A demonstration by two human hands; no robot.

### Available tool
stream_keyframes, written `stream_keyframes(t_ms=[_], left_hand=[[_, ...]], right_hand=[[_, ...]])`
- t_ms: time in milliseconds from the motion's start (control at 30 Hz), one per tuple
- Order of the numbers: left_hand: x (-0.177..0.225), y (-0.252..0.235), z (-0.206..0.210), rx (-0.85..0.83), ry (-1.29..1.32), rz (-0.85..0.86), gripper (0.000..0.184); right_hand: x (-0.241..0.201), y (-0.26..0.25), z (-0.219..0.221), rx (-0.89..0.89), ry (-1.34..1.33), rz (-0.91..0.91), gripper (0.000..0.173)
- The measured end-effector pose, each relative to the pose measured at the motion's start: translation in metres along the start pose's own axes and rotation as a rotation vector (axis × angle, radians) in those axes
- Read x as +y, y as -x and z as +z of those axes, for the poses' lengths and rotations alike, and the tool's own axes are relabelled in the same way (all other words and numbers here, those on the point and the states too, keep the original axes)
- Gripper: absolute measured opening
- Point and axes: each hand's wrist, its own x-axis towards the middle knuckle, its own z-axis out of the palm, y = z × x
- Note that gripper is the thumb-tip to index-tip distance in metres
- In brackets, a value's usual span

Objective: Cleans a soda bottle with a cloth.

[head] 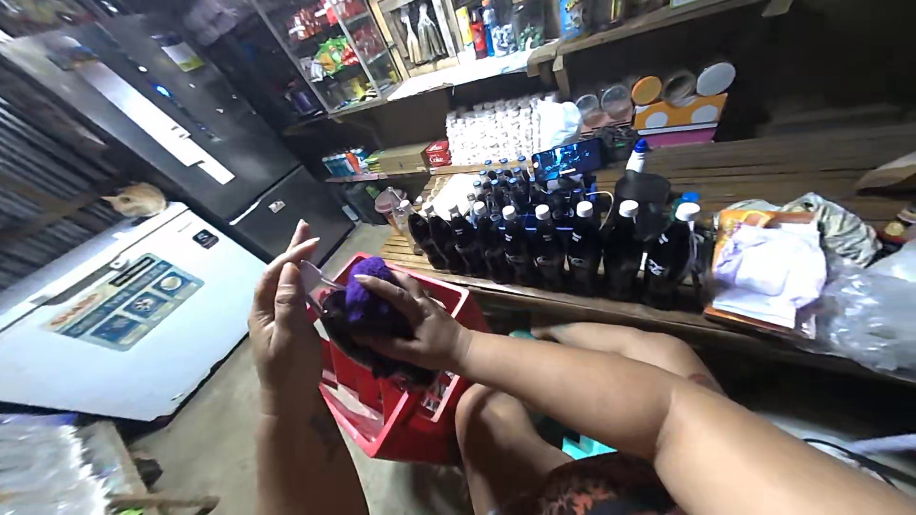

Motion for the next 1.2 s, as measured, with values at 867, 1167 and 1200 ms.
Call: stream_keyframes(t_ms=[867, 1167, 1200], left_hand=[[-0.01, -0.002, 0.001, 0.046, 0.005, 0.001, 0.046], [-0.015, -0.006, -0.004, 0.034, 0.044, -0.021, 0.043], [-0.013, -0.005, -0.005, 0.027, 0.033, -0.035, 0.042]], right_hand=[[0.087, 0.126, -0.032, -0.215, 0.281, 0.093, 0.051], [0.017, 0.05, -0.042, 0.033, 0.194, 0.047, 0.057], [0.002, 0.035, -0.037, 0.032, 0.206, 0.019, 0.057]])
